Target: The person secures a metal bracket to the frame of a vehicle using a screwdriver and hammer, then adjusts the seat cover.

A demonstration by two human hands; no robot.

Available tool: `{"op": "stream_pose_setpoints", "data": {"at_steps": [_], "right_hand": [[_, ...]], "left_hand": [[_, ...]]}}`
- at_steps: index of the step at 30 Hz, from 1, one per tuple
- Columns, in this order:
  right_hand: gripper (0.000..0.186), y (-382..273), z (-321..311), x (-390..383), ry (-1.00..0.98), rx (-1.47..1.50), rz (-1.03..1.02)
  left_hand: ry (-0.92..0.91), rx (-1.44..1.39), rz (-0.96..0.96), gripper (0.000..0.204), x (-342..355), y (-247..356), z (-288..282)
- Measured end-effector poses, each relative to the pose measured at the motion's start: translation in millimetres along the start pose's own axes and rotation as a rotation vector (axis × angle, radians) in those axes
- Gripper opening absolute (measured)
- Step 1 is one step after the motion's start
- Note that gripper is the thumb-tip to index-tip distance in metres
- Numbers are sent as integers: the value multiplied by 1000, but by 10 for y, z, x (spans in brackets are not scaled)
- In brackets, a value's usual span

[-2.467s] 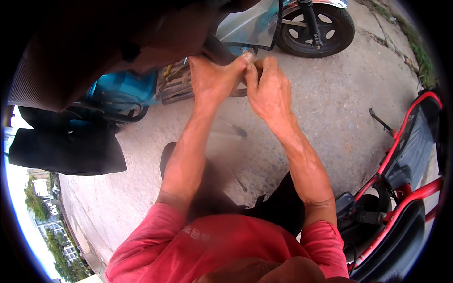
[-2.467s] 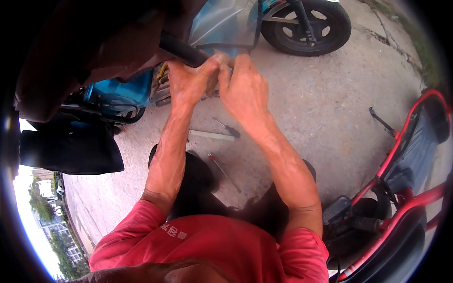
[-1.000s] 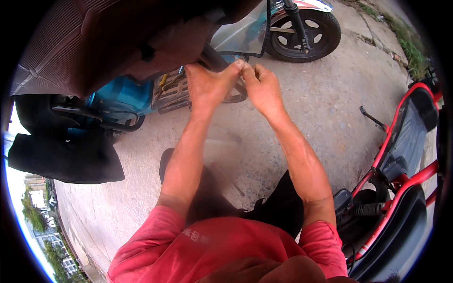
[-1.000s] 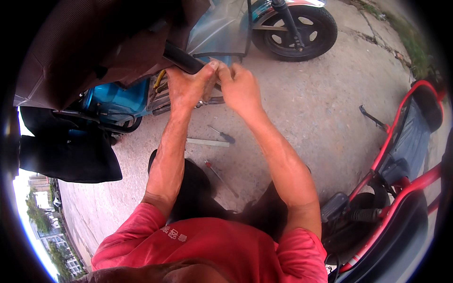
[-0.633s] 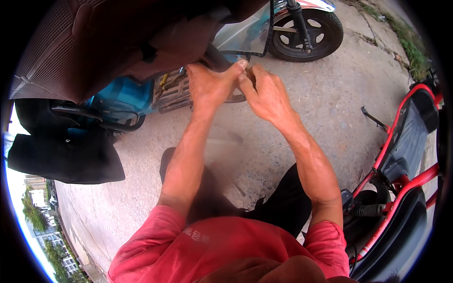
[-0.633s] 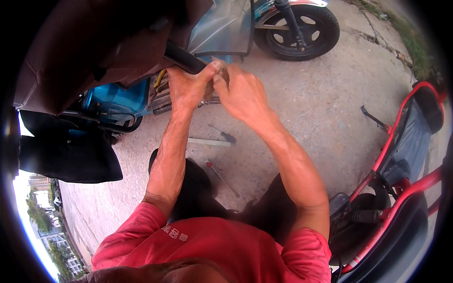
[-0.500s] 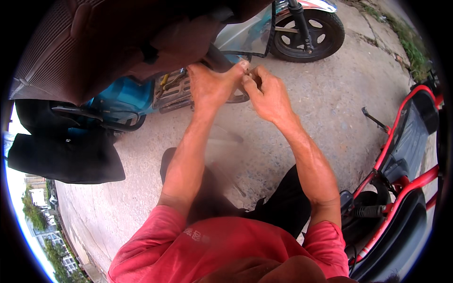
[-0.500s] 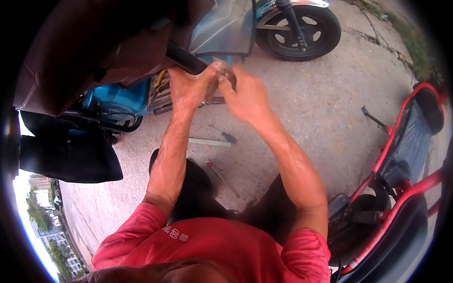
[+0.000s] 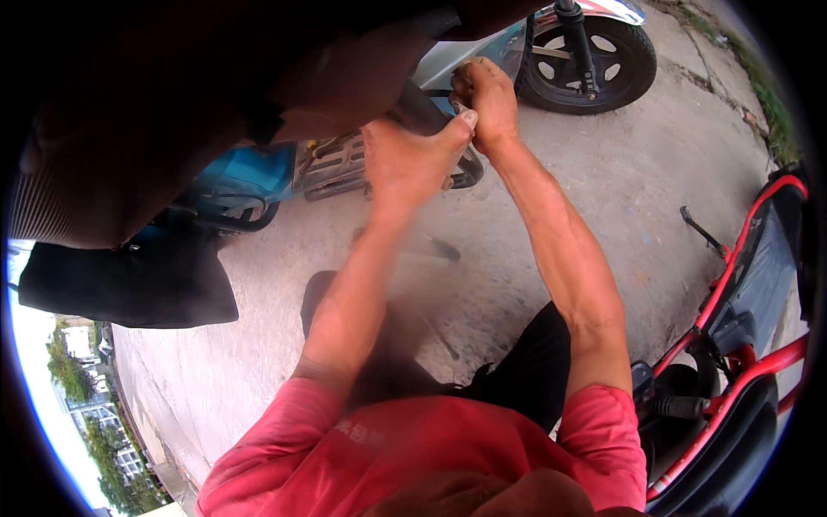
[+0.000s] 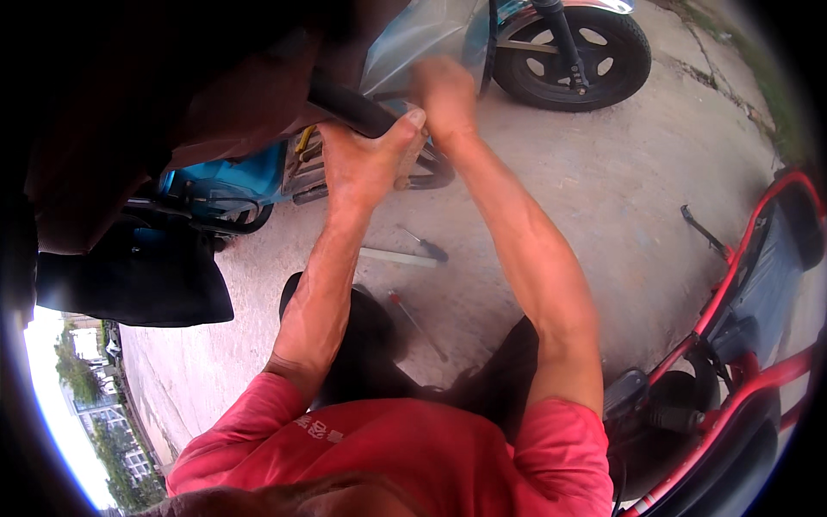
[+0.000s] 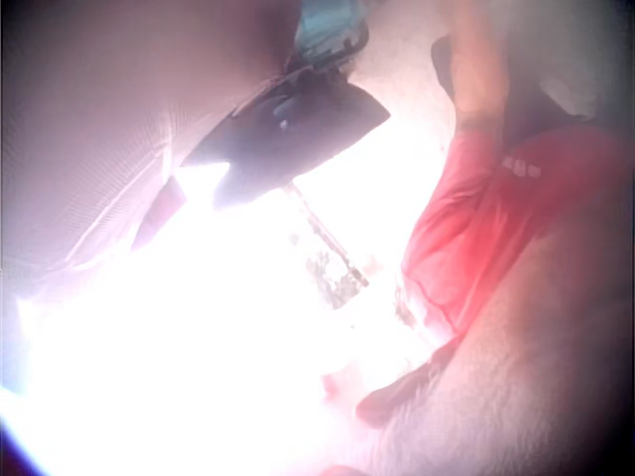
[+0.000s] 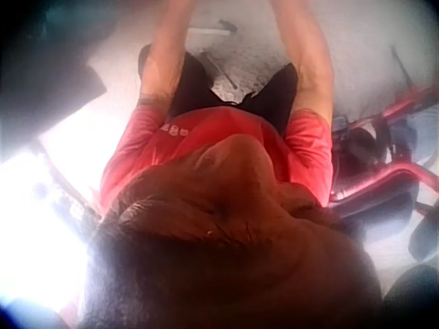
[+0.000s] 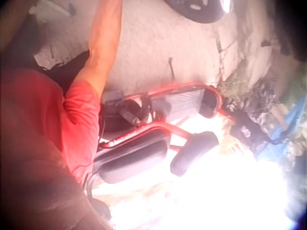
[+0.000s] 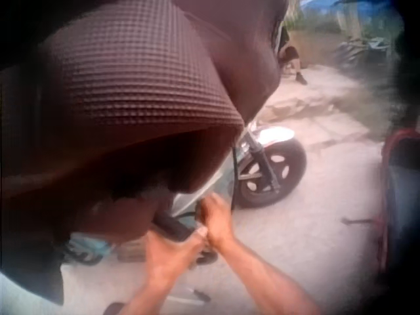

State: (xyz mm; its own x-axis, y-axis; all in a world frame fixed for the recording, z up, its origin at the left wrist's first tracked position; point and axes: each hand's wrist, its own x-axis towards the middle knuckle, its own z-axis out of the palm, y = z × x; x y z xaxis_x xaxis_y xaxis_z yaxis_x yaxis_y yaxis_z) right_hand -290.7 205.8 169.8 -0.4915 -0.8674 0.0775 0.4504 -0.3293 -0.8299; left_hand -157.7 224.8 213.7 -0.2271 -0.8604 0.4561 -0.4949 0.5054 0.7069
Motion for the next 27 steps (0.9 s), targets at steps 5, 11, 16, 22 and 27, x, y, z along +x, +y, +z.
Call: {"op": "stream_pose_setpoints", "data": {"at_steps": [5, 11, 16, 22, 27], "right_hand": [[18, 172, 9, 106, -150, -19, -11], [16, 14, 24, 34, -221, -1, 182], [15, 119, -21, 104, -212, -28, 154], [16, 33, -2, 30, -203, 3, 232], [24, 173, -208, 164, -226, -223, 73]], "left_hand": [[-24, -13, -37, 57, -18, 69, -39], [-131, -80, -96, 56, -12, 224, -145], [-21, 30, -3, 57, 16, 21, -59], [-92, -58, -100, 79, 26, 84, -77], [-13, 31, 19, 61, 4, 59, -28]]}}
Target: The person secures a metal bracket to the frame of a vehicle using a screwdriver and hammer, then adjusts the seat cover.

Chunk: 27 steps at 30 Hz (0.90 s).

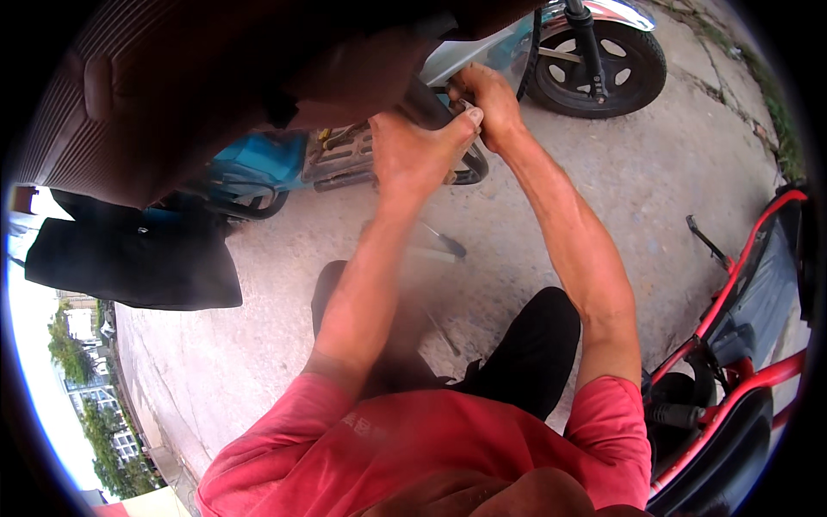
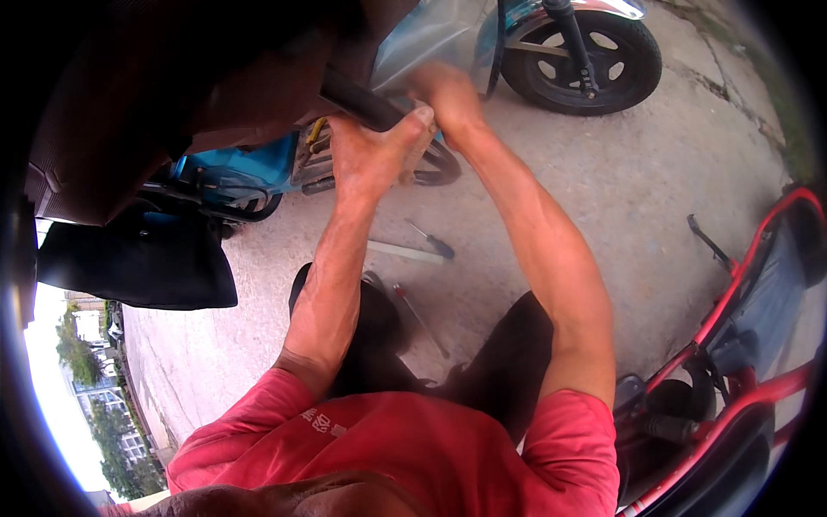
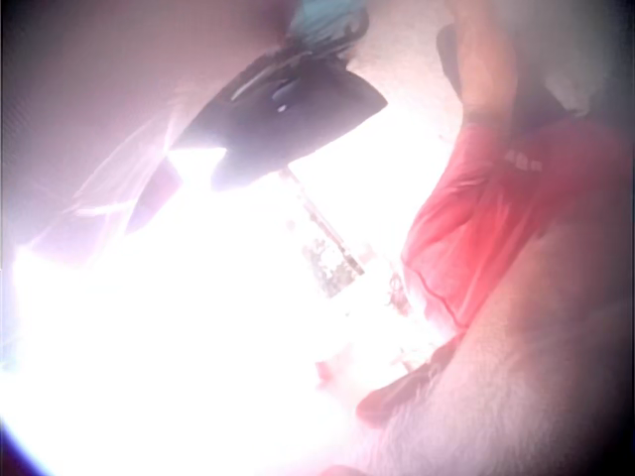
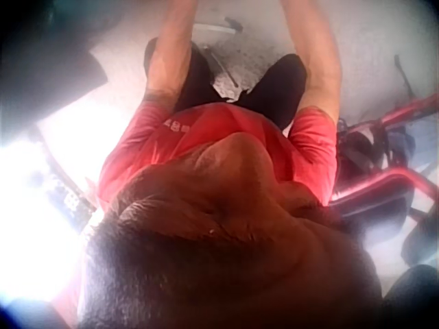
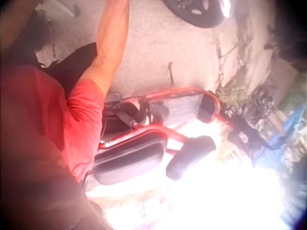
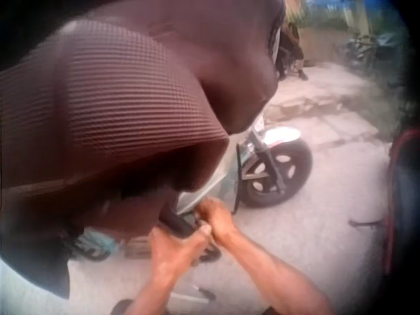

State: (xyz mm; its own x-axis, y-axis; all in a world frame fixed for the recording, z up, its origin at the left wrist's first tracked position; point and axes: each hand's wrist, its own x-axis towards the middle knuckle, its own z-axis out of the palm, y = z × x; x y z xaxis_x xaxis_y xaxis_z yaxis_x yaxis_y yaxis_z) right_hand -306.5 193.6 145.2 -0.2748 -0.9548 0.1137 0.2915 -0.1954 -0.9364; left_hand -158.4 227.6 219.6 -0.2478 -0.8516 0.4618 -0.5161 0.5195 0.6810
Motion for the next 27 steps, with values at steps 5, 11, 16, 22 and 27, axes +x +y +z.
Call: {"op": "stream_pose_setpoints", "data": {"at_steps": [5, 11, 16, 22, 27], "right_hand": [[23, -324, -1, -368, 237, -108, 13], [27, -260, -117, -1104, 365, -258, -172], [23, -267, 63, -1305, 431, -193, -244], [21, -221, 183, -1261, 475, -322, -320], [21, -277, 231, -1319, 483, -423, -387]], "left_hand": [[17, 28, 33, 60, -2, -35, -21], [-59, -45, -88, 67, 10, 68, -43], [-139, -109, -229, 73, 14, 179, -91], [-129, -89, -192, 71, 36, 124, -78], [-106, -69, -152, 69, 31, 89, -73]]}}
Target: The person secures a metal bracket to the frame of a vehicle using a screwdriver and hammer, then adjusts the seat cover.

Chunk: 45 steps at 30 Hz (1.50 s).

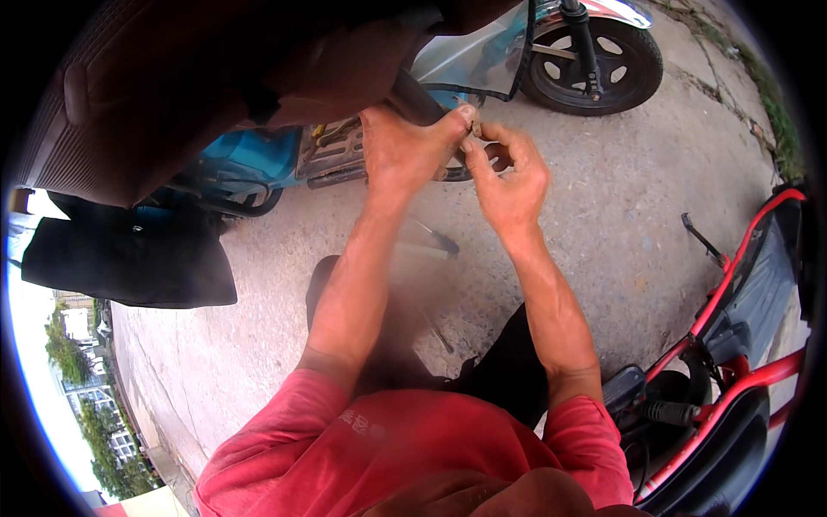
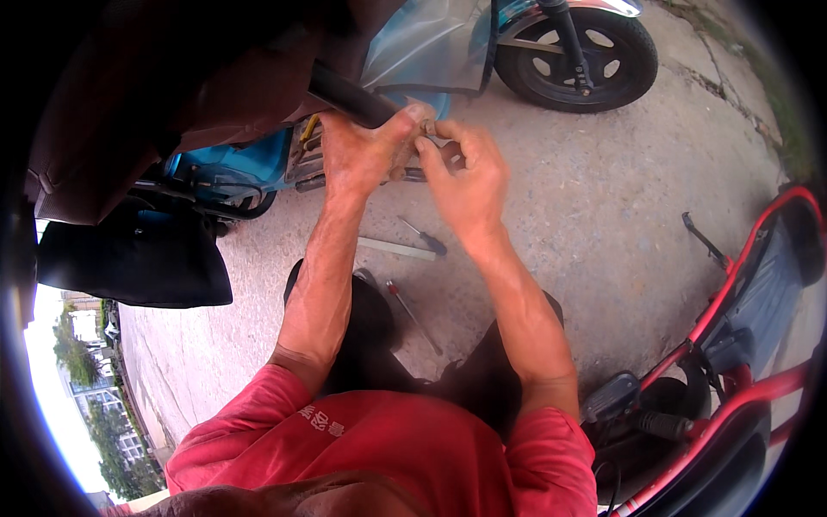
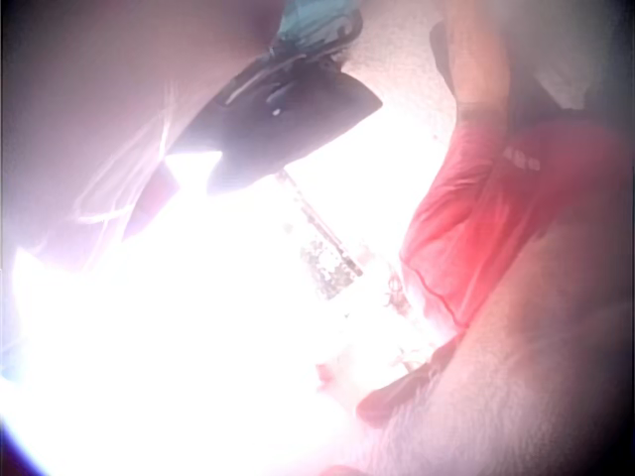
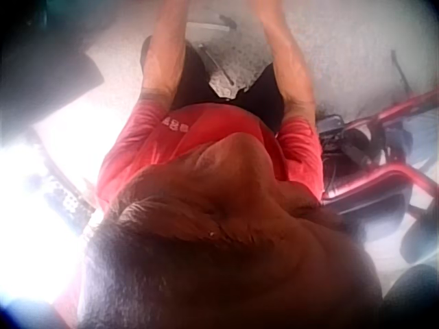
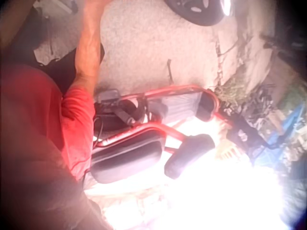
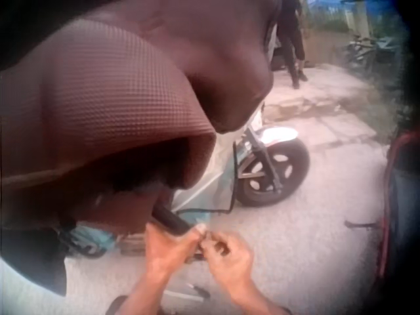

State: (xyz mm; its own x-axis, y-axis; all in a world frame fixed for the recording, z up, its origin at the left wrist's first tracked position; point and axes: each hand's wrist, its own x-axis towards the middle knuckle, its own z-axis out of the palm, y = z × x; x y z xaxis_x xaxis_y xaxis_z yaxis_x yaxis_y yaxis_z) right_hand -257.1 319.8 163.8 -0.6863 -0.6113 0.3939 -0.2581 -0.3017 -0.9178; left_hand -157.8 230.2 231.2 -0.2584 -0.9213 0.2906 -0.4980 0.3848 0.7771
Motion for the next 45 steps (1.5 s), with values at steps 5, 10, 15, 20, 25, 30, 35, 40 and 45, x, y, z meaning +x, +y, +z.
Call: {"op": "stream_pose_setpoints", "data": {"at_steps": [5, 10, 15, 20, 25, 30, 35, 40, 45], "right_hand": [[21, 11, 18, -1, 13, 8, -5], [23, -10, 17, 36, 10, -87, -94], [22, -26, -11, 61, -29, -145, -113], [21, -83, -20, 95, -45, -130, -62], [21, -109, -33, 117, -75, -231, -52], [22, -246, -70, 185, -176, -336, -33], [31, -231, -69, 212, -242, -381, 29], [39, -225, -19, 221, -269, -326, 113], [46, -162, 7, 265, -269, -254, 177]], "left_hand": [[5, 5, 19, 67, 11, -17, 9], [7, 11, 35, 65, 14, -20, 9], [17, 21, 48, 63, 10, -53, 14], [27, 28, 62, 61, 15, -52, 12], [34, 35, 77, 59, 21, -62, 22], [45, 45, 89, 57, 14, -78, 34], [62, 49, 107, 56, 20, -77, 55], [68, 51, 105, 54, 9, -83, 52], [75, 53, 124, 52, 9, -72, 53]]}}
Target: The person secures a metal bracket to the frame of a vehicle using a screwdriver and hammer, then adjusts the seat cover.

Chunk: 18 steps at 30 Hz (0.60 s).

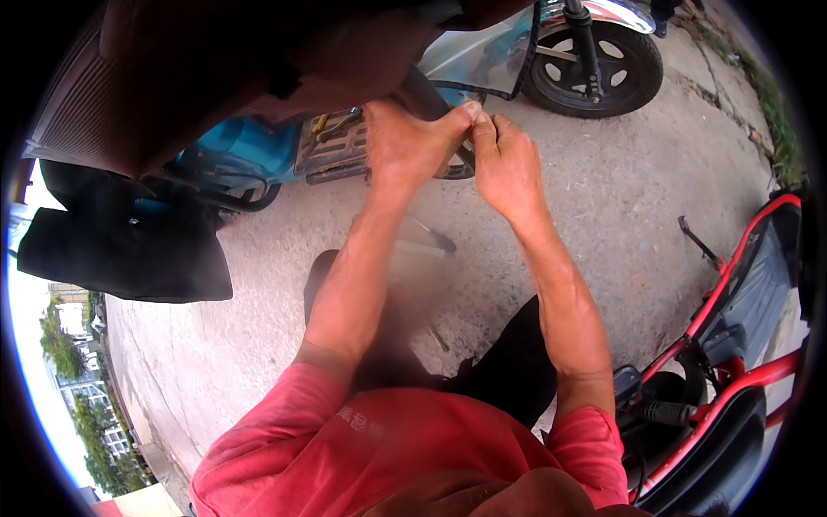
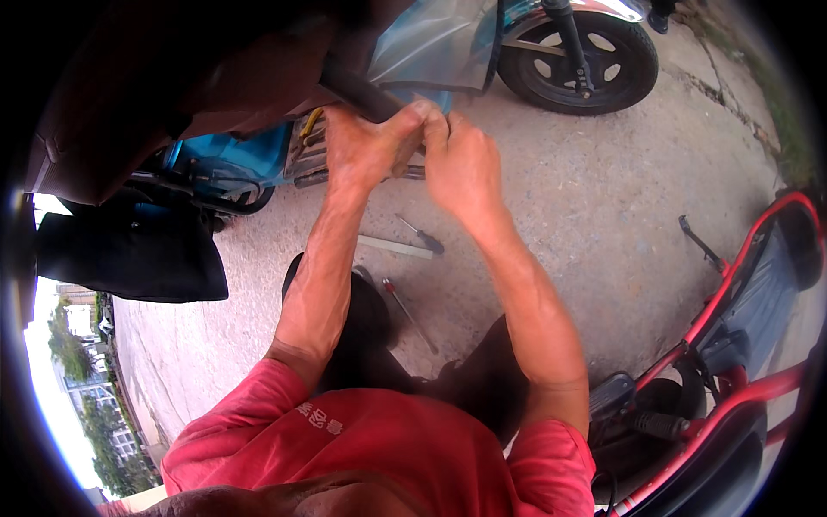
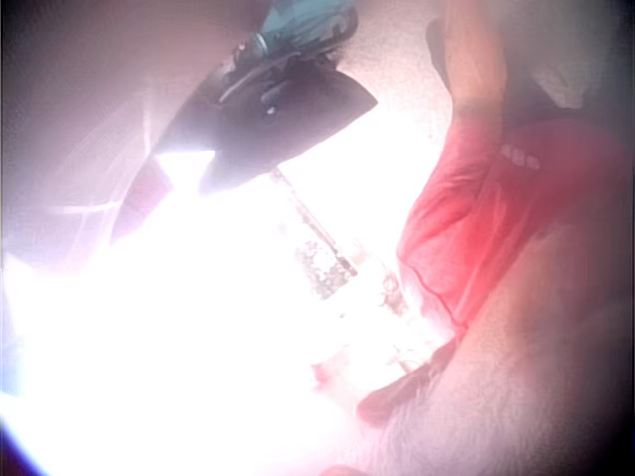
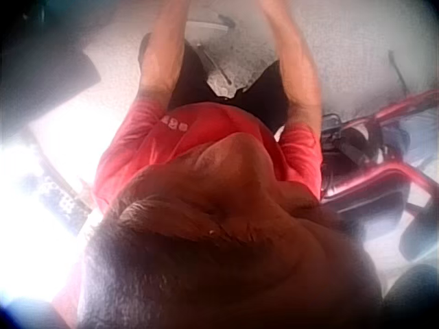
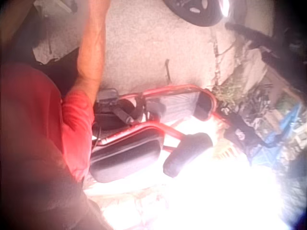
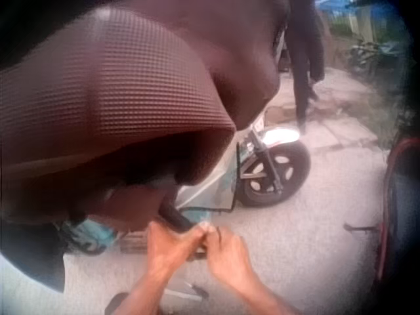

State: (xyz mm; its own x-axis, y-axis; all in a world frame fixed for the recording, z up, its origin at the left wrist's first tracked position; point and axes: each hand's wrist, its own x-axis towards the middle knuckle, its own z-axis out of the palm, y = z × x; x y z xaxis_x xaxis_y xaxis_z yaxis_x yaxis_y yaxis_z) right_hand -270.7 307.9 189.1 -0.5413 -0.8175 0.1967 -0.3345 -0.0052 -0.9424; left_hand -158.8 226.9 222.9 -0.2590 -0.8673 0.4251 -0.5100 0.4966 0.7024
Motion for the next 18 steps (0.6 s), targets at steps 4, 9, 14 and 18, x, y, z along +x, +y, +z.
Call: {"op": "stream_pose_setpoints", "data": {"at_steps": [4, 9, 14, 18], "right_hand": [[47, -41, -28, 5, -64, 19, 67], [40, -85, -148, -49, -110, -147, -69], [32, -80, -218, -25, -123, -373, -230], [27, -105, -213, -25, -71, -461, -329]], "left_hand": [[2, -4, -3, 50, 1, 0, -9], [-3, -8, -6, 49, 3, 17, -26], [9, -7, 19, 47, 22, 10, -19], [30, 9, 40, 46, 6, -5, -38]]}}
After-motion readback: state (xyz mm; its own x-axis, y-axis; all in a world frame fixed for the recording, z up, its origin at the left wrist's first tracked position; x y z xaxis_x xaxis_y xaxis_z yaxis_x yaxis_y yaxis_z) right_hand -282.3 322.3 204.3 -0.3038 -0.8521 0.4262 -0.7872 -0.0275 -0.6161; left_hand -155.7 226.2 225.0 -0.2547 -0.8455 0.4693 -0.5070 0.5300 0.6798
